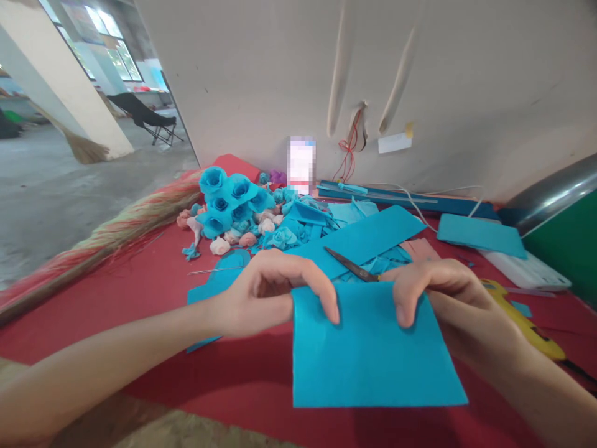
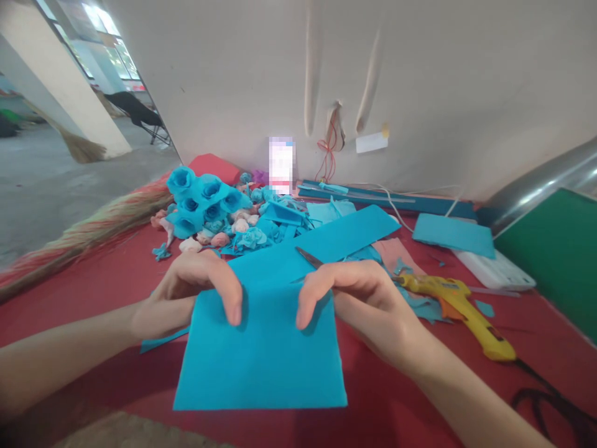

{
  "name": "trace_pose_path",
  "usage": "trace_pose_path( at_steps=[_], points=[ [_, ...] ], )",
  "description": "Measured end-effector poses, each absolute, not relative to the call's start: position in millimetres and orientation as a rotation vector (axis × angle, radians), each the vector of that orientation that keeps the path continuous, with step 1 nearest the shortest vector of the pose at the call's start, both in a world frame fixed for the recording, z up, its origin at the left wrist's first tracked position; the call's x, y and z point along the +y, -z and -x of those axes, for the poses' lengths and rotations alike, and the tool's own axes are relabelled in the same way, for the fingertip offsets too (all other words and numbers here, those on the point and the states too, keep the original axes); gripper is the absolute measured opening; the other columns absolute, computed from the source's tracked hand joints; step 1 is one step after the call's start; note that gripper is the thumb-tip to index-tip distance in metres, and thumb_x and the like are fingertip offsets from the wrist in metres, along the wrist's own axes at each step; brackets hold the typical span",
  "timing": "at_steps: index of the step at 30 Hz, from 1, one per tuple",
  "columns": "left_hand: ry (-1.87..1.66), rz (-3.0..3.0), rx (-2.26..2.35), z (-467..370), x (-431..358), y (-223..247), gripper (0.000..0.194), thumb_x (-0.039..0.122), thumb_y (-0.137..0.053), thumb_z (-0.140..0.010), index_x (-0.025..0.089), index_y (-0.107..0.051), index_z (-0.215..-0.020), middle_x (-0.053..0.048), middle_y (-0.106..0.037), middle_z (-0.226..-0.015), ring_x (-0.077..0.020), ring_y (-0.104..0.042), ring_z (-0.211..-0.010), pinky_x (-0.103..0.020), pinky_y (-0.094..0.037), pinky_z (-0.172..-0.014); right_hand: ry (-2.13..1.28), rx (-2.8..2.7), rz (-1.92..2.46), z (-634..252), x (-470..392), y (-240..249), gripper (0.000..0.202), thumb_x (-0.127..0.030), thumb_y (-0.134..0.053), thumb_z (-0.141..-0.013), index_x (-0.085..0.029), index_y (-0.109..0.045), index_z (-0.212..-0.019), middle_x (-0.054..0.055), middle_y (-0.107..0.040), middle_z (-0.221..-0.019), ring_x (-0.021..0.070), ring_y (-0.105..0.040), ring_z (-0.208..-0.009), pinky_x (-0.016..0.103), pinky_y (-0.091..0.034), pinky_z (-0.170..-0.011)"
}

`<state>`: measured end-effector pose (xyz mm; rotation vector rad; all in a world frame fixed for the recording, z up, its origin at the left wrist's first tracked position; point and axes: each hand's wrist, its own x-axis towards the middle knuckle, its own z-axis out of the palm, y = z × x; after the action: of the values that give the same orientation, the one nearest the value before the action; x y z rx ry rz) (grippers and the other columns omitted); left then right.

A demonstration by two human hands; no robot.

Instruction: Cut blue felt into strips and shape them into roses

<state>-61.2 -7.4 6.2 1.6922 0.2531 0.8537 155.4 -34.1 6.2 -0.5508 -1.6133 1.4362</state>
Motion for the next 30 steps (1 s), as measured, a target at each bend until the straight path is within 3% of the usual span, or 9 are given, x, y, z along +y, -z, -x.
trace_pose_path(
  at_steps=[6,11,14,16,18,26,30],
  points=[
    [-0.853,-1.843,0.284,63,-8,-9,0.023,0.004,-0.048,-0.067,0.017,-0.068,-0.068,-0.003,-0.069,-0.071,-0.0131,-0.061,-0.057,-0.019,-0.046,-0.050,-1.449,-1.629,0.472,-154,-32,-4,0.034,-0.002,-0.045,-0.075,-0.023,-0.071,-0.074,-0.003,-0.063,-0.063,0.0064,-0.052,-0.057,0.012,-0.041,-0.048],
    [-0.815,-1.915,0.255,66,-13,-12,0.021,0.008,-0.051,-0.068,0.019,-0.068,-0.074,-0.004,-0.070,-0.074,-0.0139,-0.059,-0.055,-0.021,-0.043,-0.048,-1.478,-1.651,0.465,-156,-34,-1,0.025,-0.013,-0.049,-0.082,-0.023,-0.070,-0.074,-0.002,-0.062,-0.064,0.0068,-0.052,-0.055,0.014,-0.040,-0.046],
    [-0.800,-1.988,0.318,69,-16,-17,0.014,0.023,-0.055,-0.077,0.020,-0.069,-0.076,-0.005,-0.069,-0.071,-0.0149,-0.057,-0.054,-0.024,-0.042,-0.051,-1.479,-1.658,0.482,-157,-34,0,0.024,-0.024,-0.051,-0.085,-0.022,-0.070,-0.071,-0.001,-0.059,-0.061,0.0069,-0.048,-0.051,0.016,-0.037,-0.043],
    [-0.759,-2.041,0.363,70,-17,-18,0.033,0.045,-0.047,-0.083,0.021,-0.069,-0.077,-0.007,-0.068,-0.067,-0.0163,-0.055,-0.051,-0.026,-0.041,-0.051,-1.460,-1.673,0.466,-157,-33,1,0.026,-0.027,-0.050,-0.086,-0.022,-0.070,-0.070,0.000,-0.058,-0.060,0.0081,-0.048,-0.052,0.017,-0.037,-0.042],
    [-0.749,-2.080,0.367,71,-15,-17,0.049,0.057,-0.036,-0.085,0.021,-0.069,-0.080,-0.008,-0.067,-0.064,-0.0178,-0.055,-0.051,-0.028,-0.041,-0.053,-1.451,-1.692,0.457,-158,-32,2,0.024,-0.025,-0.050,-0.085,-0.023,-0.070,-0.071,0.000,-0.058,-0.061,0.0089,-0.048,-0.051,0.018,-0.036,-0.040],
    [-0.838,-2.195,0.382,69,-8,-9,0.043,0.044,-0.035,-0.090,0.022,-0.067,-0.071,-0.006,-0.066,-0.059,-0.0167,-0.055,-0.049,-0.027,-0.043,-0.056,-1.502,-1.871,0.491,-167,-24,1,0.025,-0.024,-0.045,-0.086,-0.021,-0.067,-0.074,0.002,-0.058,-0.068,0.0121,-0.050,-0.062,0.024,-0.040,-0.057],
    [-0.691,-2.155,0.342,66,-8,-10,0.039,0.034,-0.036,-0.090,0.019,-0.066,-0.070,-0.007,-0.067,-0.061,-0.0159,-0.056,-0.051,-0.025,-0.043,-0.053,-1.611,-2.115,0.537,-174,-19,-10,0.026,-0.031,-0.043,-0.086,-0.017,-0.064,-0.079,0.006,-0.061,-0.084,0.0164,-0.054,-0.082,0.028,-0.042,-0.074]
  ],
)
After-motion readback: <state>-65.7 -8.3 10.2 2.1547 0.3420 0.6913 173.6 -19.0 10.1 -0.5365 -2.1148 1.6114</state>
